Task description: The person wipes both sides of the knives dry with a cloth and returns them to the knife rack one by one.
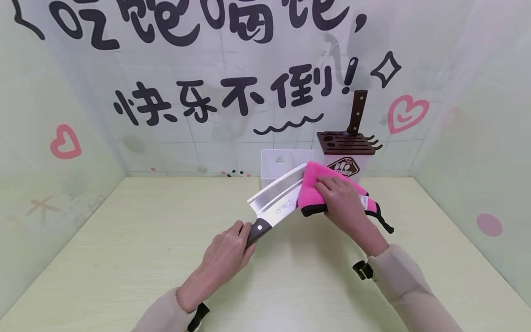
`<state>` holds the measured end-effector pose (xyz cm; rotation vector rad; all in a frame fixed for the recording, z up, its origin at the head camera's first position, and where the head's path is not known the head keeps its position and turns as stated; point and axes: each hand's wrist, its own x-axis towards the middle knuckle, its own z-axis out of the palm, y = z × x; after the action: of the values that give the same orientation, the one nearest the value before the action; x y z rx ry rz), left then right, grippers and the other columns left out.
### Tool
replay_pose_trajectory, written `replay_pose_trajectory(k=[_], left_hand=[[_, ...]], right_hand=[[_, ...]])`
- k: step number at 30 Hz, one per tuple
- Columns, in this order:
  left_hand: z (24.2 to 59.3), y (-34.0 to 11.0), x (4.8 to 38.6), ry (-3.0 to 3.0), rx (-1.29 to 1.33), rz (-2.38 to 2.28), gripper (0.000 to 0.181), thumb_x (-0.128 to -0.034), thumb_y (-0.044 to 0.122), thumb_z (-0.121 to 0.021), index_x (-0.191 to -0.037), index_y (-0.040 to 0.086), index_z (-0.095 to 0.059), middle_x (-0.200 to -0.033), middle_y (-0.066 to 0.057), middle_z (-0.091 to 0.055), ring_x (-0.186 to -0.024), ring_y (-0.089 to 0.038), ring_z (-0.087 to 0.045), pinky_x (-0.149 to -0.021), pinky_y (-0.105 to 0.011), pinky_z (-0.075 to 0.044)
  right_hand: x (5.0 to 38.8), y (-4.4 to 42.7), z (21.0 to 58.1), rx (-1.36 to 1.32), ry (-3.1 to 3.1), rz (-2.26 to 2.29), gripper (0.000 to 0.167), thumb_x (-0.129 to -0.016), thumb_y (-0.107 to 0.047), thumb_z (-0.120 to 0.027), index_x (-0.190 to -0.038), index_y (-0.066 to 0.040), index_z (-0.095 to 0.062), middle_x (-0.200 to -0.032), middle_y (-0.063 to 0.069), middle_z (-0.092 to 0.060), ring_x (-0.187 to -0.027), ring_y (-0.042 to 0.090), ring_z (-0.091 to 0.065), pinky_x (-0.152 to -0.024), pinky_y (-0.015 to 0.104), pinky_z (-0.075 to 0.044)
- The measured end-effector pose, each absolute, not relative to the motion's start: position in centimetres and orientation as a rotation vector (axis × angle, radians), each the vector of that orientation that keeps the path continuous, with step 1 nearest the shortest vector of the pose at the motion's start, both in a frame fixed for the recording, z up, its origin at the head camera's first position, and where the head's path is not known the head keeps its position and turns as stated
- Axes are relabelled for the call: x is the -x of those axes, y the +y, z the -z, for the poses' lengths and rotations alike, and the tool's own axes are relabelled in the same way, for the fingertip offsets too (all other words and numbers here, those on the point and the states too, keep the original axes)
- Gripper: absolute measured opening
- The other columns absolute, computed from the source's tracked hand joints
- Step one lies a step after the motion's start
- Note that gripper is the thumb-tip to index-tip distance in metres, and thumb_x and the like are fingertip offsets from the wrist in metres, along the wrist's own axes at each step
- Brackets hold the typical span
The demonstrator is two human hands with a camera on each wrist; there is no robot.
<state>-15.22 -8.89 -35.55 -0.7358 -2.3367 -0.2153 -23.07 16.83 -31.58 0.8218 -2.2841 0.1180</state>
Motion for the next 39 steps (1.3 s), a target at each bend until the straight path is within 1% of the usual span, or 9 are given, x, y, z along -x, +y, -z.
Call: replay_pose_trajectory(k=[4,8,12,14,19,24,27,32,39], left_hand=[[35.4,-8.8,15.2,-2.382,0.733,0.336,0.023,-0.0729,0.011,-0.069,-0.084,-0.005,-0.056,-0.068,-0.006,-0.050,-0.049,-0.009,-0.041,-0.040,-0.017,-0.034],[35.3,-8.7,15.3,-2.409,0.753,0.587,0.020,-0.0750,0.010,-0.068,-0.081,-0.005,-0.057,-0.063,-0.002,-0.047,-0.048,-0.006,-0.036,-0.040,-0.014,-0.029],[35.0,-8.5,15.4,-2.399,0.780,0.894,0.012,-0.0783,0.008,-0.065,-0.079,-0.001,-0.058,-0.060,0.002,-0.047,-0.047,-0.001,-0.035,-0.038,-0.014,-0.032],[34.7,-8.4,15.5,-2.405,0.786,1.023,0.010,-0.0809,0.008,-0.063,-0.082,-0.001,-0.059,-0.060,0.002,-0.049,-0.045,0.001,-0.037,-0.038,-0.015,-0.034],[34.1,-8.0,15.5,-2.474,0.739,1.356,0.019,-0.0881,0.017,-0.056,-0.091,-0.002,-0.060,-0.059,0.001,-0.050,-0.043,-0.002,-0.039,-0.038,-0.019,-0.036],[33.5,-7.4,15.8,-2.444,0.691,1.783,0.027,-0.0934,0.021,-0.047,-0.084,-0.003,-0.052,-0.055,-0.005,-0.046,-0.041,-0.009,-0.042,-0.037,-0.023,-0.037],[33.2,-7.1,16.2,-2.369,0.694,1.970,0.031,-0.0950,0.021,-0.042,-0.083,-0.007,-0.048,-0.057,-0.008,-0.046,-0.043,-0.011,-0.043,-0.040,-0.023,-0.040],[33.0,-6.7,16.6,-2.274,0.707,2.191,0.035,-0.0970,0.023,-0.037,-0.088,-0.011,-0.046,-0.063,-0.008,-0.047,-0.049,-0.012,-0.046,-0.047,-0.023,-0.044],[33.2,-6.5,16.8,-2.229,0.636,2.399,0.035,-0.0986,0.024,-0.030,-0.097,-0.008,-0.042,-0.067,-0.006,-0.047,-0.050,-0.011,-0.046,-0.049,-0.022,-0.044]], right_hand=[[22.7,16.4,31.6,-0.833,-2.239,-0.141,0.048,-0.055,-0.001,-0.081,-0.098,-0.001,-0.062,-0.106,0.016,-0.061,-0.098,0.032,-0.056,-0.086,0.043,-0.044],[22.4,15.9,31.4,-0.839,-2.143,-0.212,0.045,-0.056,0.002,-0.079,-0.097,-0.001,-0.061,-0.106,0.017,-0.060,-0.098,0.032,-0.056,-0.086,0.043,-0.045],[22.0,15.3,31.1,-0.845,-2.042,-0.284,0.043,-0.057,0.003,-0.077,-0.097,-0.001,-0.061,-0.107,0.017,-0.060,-0.099,0.033,-0.055,-0.085,0.044,-0.045],[21.8,15.0,30.9,-0.855,-1.996,-0.304,0.042,-0.057,0.002,-0.078,-0.096,-0.001,-0.062,-0.107,0.018,-0.060,-0.099,0.033,-0.056,-0.085,0.044,-0.045],[21.3,13.8,30.6,-0.901,-1.896,-0.358,0.045,-0.057,-0.004,-0.082,-0.097,0.000,-0.063,-0.109,0.018,-0.059,-0.101,0.033,-0.055,-0.084,0.047,-0.045],[20.8,12.8,30.6,-0.943,-1.848,-0.421,0.044,-0.058,-0.002,-0.081,-0.098,0.000,-0.063,-0.110,0.018,-0.058,-0.101,0.033,-0.055,-0.083,0.047,-0.046],[20.6,12.4,30.6,-0.965,-1.857,-0.421,0.049,-0.057,-0.002,-0.081,-0.102,0.000,-0.062,-0.111,0.018,-0.058,-0.101,0.033,-0.055,-0.084,0.046,-0.045],[20.6,11.8,31.2,-0.986,-1.867,-0.427,0.060,-0.057,-0.002,-0.082,-0.111,0.002,-0.058,-0.113,0.018,-0.058,-0.104,0.032,-0.055,-0.087,0.044,-0.044],[20.6,11.2,31.9,-1.024,-1.853,-0.458,0.042,-0.061,-0.002,-0.080,-0.099,0.002,-0.063,-0.112,0.019,-0.058,-0.104,0.032,-0.055,-0.089,0.043,-0.043]])
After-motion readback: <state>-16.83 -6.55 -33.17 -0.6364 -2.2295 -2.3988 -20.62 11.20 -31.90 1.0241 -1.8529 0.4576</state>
